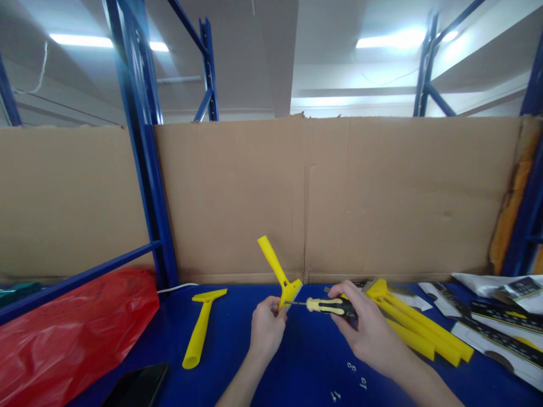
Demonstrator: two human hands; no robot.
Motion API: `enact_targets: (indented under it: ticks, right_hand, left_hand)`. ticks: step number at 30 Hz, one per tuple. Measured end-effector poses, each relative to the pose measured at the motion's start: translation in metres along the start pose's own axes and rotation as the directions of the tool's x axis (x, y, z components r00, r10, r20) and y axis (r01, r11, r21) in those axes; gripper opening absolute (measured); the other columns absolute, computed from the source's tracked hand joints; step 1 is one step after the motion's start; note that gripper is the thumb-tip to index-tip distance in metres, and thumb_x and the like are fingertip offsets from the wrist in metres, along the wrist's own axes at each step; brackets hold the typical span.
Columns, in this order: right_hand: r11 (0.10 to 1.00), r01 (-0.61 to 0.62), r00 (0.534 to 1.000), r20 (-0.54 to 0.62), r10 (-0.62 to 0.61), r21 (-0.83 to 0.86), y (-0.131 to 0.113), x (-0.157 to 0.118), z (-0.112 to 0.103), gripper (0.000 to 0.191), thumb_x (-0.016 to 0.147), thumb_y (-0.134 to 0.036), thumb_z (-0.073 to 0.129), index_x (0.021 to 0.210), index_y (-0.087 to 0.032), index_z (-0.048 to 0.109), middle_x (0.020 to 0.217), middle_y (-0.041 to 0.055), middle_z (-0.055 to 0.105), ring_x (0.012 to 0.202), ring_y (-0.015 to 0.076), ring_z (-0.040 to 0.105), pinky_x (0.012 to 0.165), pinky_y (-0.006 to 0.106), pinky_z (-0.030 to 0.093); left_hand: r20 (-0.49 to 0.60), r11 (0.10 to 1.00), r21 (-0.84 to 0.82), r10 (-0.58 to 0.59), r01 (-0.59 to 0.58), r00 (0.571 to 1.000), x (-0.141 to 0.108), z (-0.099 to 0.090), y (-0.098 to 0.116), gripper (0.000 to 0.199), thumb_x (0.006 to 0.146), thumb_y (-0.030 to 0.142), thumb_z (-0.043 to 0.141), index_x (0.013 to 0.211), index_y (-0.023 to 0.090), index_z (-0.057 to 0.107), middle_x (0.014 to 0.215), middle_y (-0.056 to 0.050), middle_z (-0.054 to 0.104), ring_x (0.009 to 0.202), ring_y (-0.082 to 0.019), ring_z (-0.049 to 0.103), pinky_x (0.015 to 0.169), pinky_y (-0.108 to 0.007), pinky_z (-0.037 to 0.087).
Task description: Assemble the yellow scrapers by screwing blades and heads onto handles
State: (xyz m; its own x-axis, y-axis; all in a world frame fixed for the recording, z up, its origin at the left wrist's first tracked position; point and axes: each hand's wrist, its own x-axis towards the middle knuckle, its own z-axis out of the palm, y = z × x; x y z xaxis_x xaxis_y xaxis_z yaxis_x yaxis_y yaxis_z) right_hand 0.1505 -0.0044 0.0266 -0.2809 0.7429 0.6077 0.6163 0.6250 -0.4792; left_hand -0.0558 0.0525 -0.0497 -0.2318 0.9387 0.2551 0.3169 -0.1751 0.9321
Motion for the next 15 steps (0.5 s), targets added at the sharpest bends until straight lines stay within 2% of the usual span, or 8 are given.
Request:
enact_targets:
  ticks: [2,6,9,11,13,15]
  right_hand:
    - [0.998,-0.052,0.998,-0.024,0.051,-0.03,0.002,0.001,0.002,0.006,0.084,-0.026,0.048,0.088,-0.023,0.053,0.079,0.0033,0.064,0.065,0.0185,0.059,0.059,0.029,0.046]
    - [0.982,-0.174,0.982,-0.087,0.168,-0.075,0.004,0.002,0.004,0.024,0.089,-0.041,0.041,0.091,-0.023,0.057,0.067,0.003,0.065,0.063,0.0224,0.063,0.057,0.032,0.046]
    - [0.986,-0.149,0.982,-0.125,0.139,-0.073,0.004,0.0,0.004,0.024,0.086,-0.038,0.044,0.102,-0.023,0.055,0.085,0.0064,0.067,0.075,0.0234,0.066,0.064,0.033,0.05]
    - [0.993,-0.112,0.986,-0.125,0.107,-0.038,0.003,-0.001,0.003,0.028,0.083,-0.032,0.047,0.11,-0.023,0.05,0.097,0.0078,0.064,0.075,0.0206,0.065,0.062,0.031,0.051]
    - [0.994,-0.106,0.988,-0.116,0.105,0.004,0.003,0.0,0.003,0.027,0.082,-0.028,0.046,0.108,-0.023,0.048,0.098,0.0074,0.063,0.072,0.0186,0.064,0.059,0.028,0.05]
    - [0.992,-0.129,0.984,-0.122,0.128,0.003,0.004,0.001,0.004,0.018,0.083,-0.03,0.047,0.099,-0.023,0.051,0.09,0.0058,0.065,0.072,0.0198,0.064,0.06,0.029,0.049]
  left_hand:
    - [-0.008,1.0,0.018,0.009,-0.009,1.0,0.0,0.0,0.001,0.006,0.074,0.017,0.059,0.073,0.017,0.065,0.06,-0.002,0.067,0.056,-0.015,0.061,0.054,-0.022,0.042]
    - [-0.005,0.999,0.041,0.03,-0.03,1.0,-0.003,0.0,0.006,0.006,0.074,0.016,0.059,0.074,0.017,0.065,0.063,-0.002,0.068,0.058,-0.016,0.062,0.055,-0.022,0.041]
    - [-0.006,0.996,0.072,0.053,-0.053,0.999,-0.005,0.0,0.01,0.007,0.074,0.014,0.06,0.073,0.018,0.066,0.064,-0.002,0.068,0.059,-0.016,0.062,0.055,-0.022,0.04]
    - [-0.01,0.996,0.076,0.056,-0.055,0.998,-0.006,0.0,0.011,0.007,0.074,0.014,0.06,0.073,0.018,0.066,0.063,-0.002,0.067,0.059,-0.016,0.062,0.055,-0.022,0.039]
    - [-0.016,0.997,0.067,0.05,-0.049,0.999,-0.007,0.001,0.011,0.006,0.073,0.014,0.061,0.073,0.018,0.065,0.063,-0.002,0.067,0.059,-0.016,0.062,0.055,-0.022,0.039]
    - [-0.02,0.997,0.064,0.046,-0.045,0.999,-0.007,0.001,0.011,0.006,0.074,0.013,0.061,0.074,0.018,0.065,0.064,-0.002,0.067,0.06,-0.016,0.062,0.055,-0.021,0.038]
